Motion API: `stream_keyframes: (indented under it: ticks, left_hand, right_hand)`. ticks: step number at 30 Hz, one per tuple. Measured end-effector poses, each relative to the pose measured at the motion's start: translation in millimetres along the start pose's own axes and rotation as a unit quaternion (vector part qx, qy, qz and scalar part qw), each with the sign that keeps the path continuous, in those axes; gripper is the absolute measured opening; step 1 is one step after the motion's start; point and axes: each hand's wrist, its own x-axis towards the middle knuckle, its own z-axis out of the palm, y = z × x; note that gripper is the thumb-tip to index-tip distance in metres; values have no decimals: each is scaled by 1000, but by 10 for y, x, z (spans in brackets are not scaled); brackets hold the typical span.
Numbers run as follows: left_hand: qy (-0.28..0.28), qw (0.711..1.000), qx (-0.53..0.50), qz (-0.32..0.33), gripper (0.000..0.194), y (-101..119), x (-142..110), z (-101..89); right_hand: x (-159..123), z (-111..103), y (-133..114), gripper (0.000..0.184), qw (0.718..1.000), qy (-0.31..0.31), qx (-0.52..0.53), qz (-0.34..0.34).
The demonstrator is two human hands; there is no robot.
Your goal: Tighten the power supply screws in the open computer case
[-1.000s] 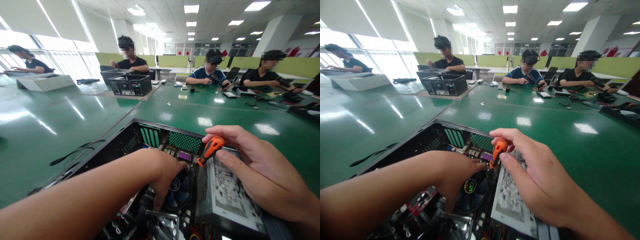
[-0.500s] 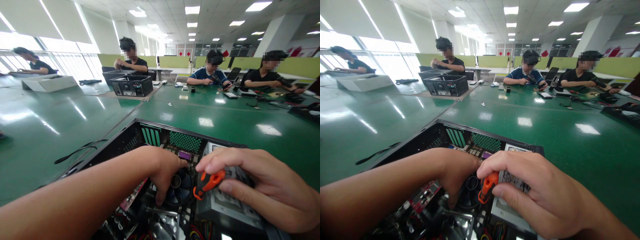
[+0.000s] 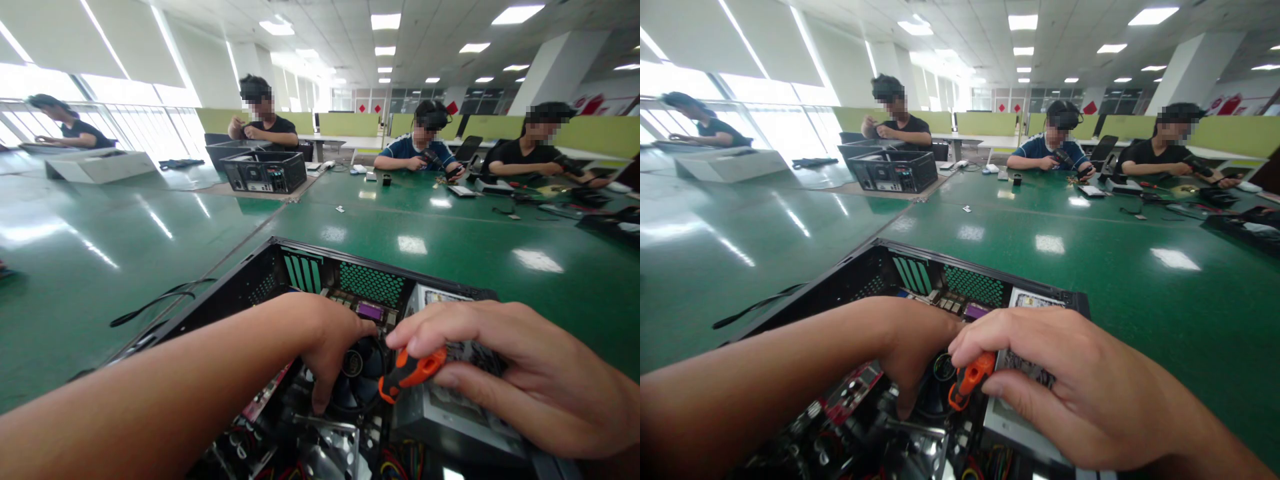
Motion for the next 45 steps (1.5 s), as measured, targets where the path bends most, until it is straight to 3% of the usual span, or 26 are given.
stream_keyframes:
  ticks: [10, 18, 25, 27, 30, 32, 45]
  left_hand:
    - [4, 1000, -7, -5, 120, -12, 3, 19]
    - [-7, 1000, 10, -10, 119, 26, -33, -21]
    - [-21, 1000, -4, -11, 121, 6, -5, -9]
    - [-12, 1000, -8, -19, 121, 4, -5, -2]
    - [-7, 1000, -8, -27, 122, 12, -13, 3]
    - [-10, 999, -5, -31, 124, 22, -18, -1]
    - [-21, 999, 5, -36, 125, 70, -39, -32]
  right_hand:
    - [27, 3, -5, 38, 1000, -13, -3, -7]
    - [79, 10, 23, 34, 997, -3, 64, -40]
    - [36, -29, -24, 42, 999, -26, 21, -25]
    - [10, -10, -17, 39, 1000, 11, 16, -4]
    - [1, 39, 11, 35, 986, 151, -43, 51]
    - [17, 67, 25, 34, 973, 200, -96, 62]
    - [77, 64, 0, 33, 984, 136, -104, 45]
